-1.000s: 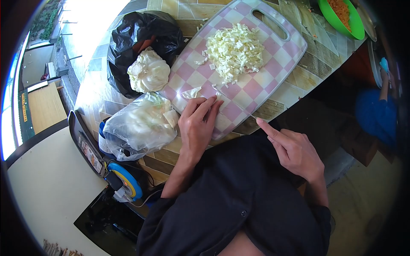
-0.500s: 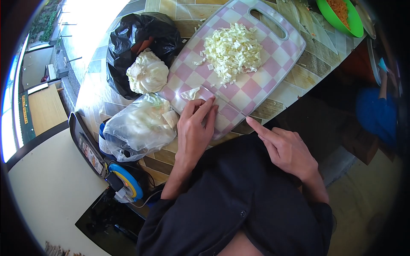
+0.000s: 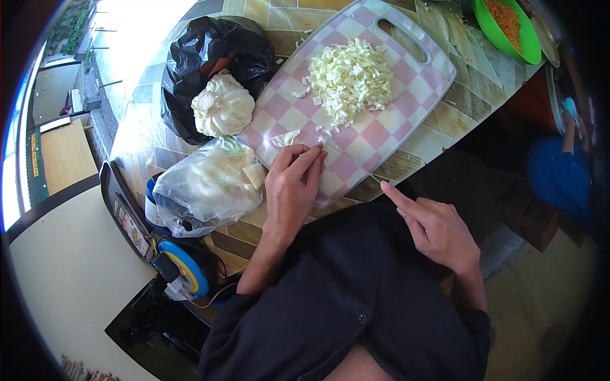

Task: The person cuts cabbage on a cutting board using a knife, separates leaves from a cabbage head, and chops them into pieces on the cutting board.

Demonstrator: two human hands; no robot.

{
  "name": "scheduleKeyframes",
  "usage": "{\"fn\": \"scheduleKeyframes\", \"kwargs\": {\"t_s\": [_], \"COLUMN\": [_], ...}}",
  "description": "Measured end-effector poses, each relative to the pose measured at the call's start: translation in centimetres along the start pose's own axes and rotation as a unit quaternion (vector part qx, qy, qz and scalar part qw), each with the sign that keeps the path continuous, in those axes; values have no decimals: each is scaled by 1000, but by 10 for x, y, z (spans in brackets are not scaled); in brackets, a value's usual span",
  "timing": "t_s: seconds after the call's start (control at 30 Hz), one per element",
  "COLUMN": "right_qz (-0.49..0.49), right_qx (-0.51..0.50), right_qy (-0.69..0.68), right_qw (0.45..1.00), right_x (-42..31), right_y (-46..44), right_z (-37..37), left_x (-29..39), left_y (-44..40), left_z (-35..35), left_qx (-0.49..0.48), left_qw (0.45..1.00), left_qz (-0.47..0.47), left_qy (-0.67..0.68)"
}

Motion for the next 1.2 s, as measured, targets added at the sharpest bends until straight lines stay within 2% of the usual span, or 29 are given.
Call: {"fn": "scheduleKeyframes", "kwargs": {"t_s": [0.17, 0.37, 0.53, 0.83, 0.93, 1.17, 1.2], "right_qz": [8, 1, 10, -32, -68, -1, -6], "right_qx": [2, 9, 13, 14, 48, -3, 18], "right_qy": [-7, 0, 5, -13, -29, 0, -5], "right_qw": [1000, 1000, 1000, 999, 996, 1000, 1000], "right_x": [0, 2, -4, 2, 6, 1, 1], "right_y": [-18, 1, -3, -5, -21, 0, -1], "right_z": [10, 6, 4, 13, 24, 7, 7], "left_x": [-3, -3, -6, -9, -10, -16, -14], "left_y": [-1, 1, 0, 1, 1, 7, 8], "left_z": [1, 1, 6, 5, 6, 2, 0], "left_qx": [13, 10, 31, 60, 61, 54, 55], "left_qw": [999, 1000, 999, 997, 996, 997, 998], "left_qz": [43, -5, 21, 46, 45, 2, 10], "left_qy": [5, 13, 24, 34, 37, 49, 42]}}
Point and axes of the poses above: each hand's wrist, its own y-axis away from the middle knuckle, its own z-axis out of the palm, x = y × z, the point moved 3 cm from there along -y, towards the middle knuckle, and after that the axes turned 14 degrees about -z, right-handed, at the moved point
